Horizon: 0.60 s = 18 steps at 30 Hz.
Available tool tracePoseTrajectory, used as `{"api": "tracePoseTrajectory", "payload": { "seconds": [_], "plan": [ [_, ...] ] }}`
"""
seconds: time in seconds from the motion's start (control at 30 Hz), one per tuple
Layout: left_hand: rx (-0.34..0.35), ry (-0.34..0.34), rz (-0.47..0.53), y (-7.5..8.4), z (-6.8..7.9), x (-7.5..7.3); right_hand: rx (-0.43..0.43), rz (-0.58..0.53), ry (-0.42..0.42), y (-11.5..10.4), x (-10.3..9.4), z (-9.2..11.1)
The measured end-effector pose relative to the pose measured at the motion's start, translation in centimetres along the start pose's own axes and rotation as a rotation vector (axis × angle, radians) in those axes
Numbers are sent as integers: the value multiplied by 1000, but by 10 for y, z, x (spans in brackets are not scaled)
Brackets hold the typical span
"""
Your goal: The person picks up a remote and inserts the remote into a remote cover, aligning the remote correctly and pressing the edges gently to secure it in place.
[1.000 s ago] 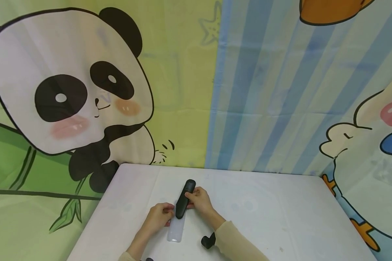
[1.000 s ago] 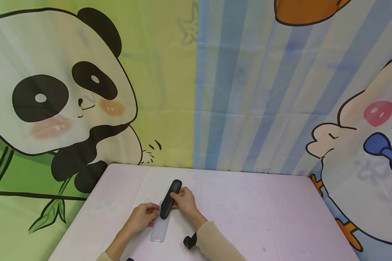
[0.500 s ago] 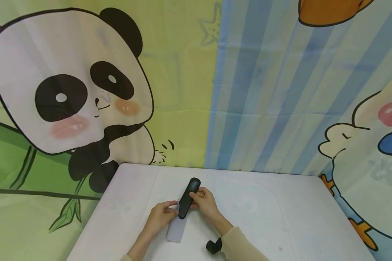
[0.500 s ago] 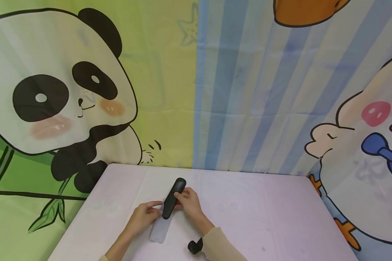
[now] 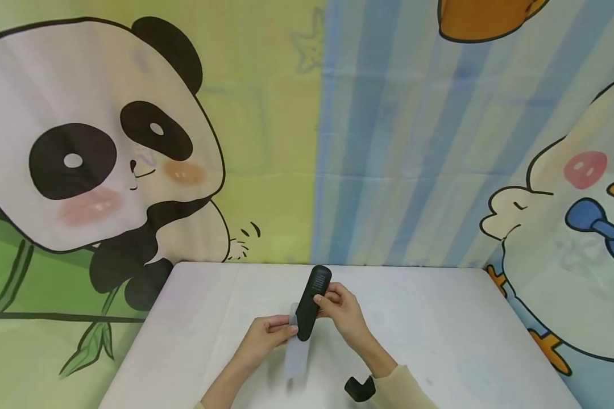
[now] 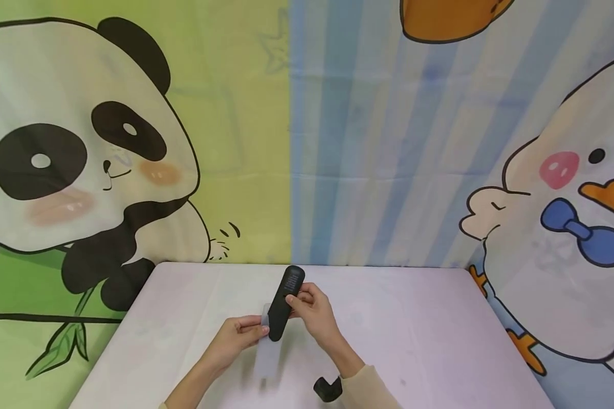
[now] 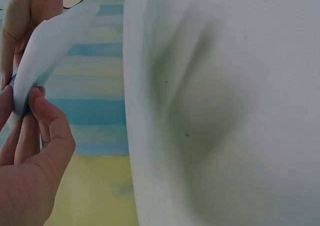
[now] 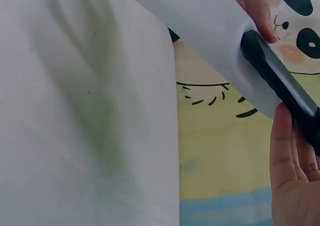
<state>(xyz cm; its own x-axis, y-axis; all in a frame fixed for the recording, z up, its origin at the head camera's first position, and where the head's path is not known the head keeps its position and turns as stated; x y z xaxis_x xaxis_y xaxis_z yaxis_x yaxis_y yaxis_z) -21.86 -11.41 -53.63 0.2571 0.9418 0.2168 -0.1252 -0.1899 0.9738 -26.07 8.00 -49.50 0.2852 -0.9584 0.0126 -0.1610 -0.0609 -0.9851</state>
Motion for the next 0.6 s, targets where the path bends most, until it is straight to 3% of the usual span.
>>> {"api": "tracePoseTrajectory", "payload": {
  "seconds": [0.13, 0.33, 0.6],
  "plan": [
    [17, -52, -16, 9, 0, 14, -44, 45, -32, -16, -7, 9],
    [40, -72, -59, 17, 1, 29, -84, 100, -78, -30, -12, 19],
    [75, -87, -14, 21, -1, 42, -147, 258, -107, -58, -13, 25]
  ]
}}
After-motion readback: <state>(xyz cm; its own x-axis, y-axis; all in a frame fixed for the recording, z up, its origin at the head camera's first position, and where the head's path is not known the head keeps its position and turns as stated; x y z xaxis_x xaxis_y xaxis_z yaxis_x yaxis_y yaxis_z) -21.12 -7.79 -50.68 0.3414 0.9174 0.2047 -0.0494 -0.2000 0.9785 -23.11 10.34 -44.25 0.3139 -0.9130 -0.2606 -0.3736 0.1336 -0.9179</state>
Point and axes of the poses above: each hand's wrist, its own z-axis away from the middle knuckle, its own x-axis out of the palm, y = z × x, the point moved 5 cm from there along -z, towards the middle knuckle, and after that the axes turned 6 degrees about z, right-handed, at the moved point
